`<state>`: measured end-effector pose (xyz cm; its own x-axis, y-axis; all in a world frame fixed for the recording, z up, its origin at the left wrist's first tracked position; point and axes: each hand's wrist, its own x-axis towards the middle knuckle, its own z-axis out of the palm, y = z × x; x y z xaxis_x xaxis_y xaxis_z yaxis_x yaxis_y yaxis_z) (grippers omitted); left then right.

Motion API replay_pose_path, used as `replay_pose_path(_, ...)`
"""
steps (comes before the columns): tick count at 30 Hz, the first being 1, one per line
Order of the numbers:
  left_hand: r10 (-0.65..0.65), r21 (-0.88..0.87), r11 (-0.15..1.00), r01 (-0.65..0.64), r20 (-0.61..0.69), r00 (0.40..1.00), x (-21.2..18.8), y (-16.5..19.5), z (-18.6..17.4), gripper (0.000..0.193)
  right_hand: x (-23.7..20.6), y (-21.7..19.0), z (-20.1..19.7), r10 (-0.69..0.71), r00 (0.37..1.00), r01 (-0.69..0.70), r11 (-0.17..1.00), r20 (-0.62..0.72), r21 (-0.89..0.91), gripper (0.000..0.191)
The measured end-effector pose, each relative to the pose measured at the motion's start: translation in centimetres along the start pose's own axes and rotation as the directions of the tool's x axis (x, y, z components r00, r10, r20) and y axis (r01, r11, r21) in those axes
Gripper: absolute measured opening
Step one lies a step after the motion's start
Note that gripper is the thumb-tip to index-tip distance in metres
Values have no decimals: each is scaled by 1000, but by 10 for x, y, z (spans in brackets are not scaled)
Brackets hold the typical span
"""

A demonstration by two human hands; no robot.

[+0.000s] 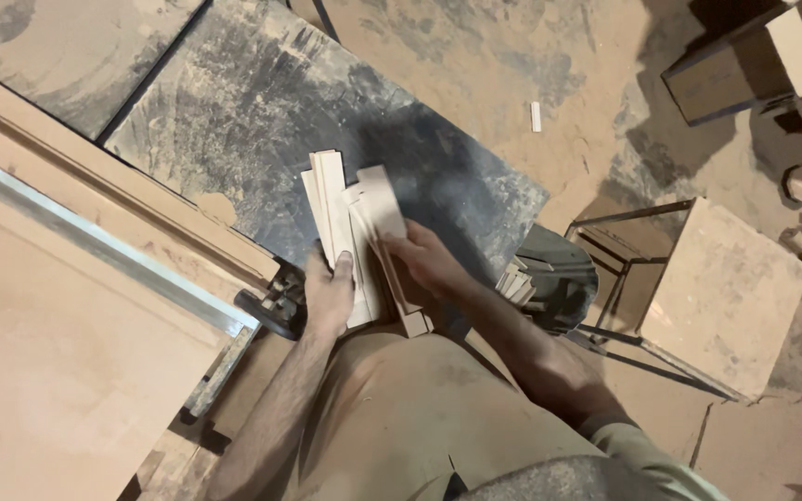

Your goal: The person cuts narrow wooden strips into shorter pieces on a table saw, pushing each strip along the fence and past the blade. They stack the cut pieces on the side table, gather the stack, and continue cutting more strips.

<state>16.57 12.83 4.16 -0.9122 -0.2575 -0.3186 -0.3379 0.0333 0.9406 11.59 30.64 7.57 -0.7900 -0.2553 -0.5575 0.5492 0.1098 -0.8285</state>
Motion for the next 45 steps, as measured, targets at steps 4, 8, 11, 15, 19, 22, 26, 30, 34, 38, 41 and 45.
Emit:
replay_pose_path(4,-242,-70,968,241,-5,970,-5,15,6,42,6,-6,14,-167,983,104,843,-73,-527,43)
replay_pose_path(8,8,-25,1000,-10,-60,998,-3,18,11,42,7,-9,9,94,995,-95,995,-36,-26,53)
replay_pose_path(11,-104,-131,987,98,-45,994,1,15,12,46,10,-10,2,113,992,-117,990,55,80,52)
replay_pose_path(15,-37,-71,997,32,-66,997,6,12,10,45,20,-7,-8,175,962,-199,975,207,100,49)
replay_pose_path(19,-15,-168,986,9,-33,999,6,17,3,47,27,7,-15,90,972,-120,985,219,127,46)
replay_pose_path(22,-150,-122,980,154,48,988,5,18,-1,56,31,20,-20,-31,941,-66,960,338,273,42)
replay_pose_path(26,-86,-289,951,111,99,991,7,11,-1,62,38,34,-23,108,954,-211,905,279,371,42)
replay_pose_path(30,169,-152,976,-155,85,982,10,1,3,68,41,42,-20,71,940,-207,895,332,395,46)
replay_pose_path(34,-11,-149,988,33,145,989,8,1,1,77,40,41,-21,-33,909,-117,936,415,331,51)
replay_pose_path(38,20,-535,840,86,190,982,5,6,-4,77,40,36,-34,-61,899,-142,896,433,421,52)
replay_pose_path(41,-62,-456,879,136,174,983,5,5,-6,82,34,42,-38,-102,865,-183,848,492,498,50)
replay_pose_path(45,116,-97,990,-102,157,981,5,5,-3,79,32,42,-29,66,926,-163,958,371,235,46)
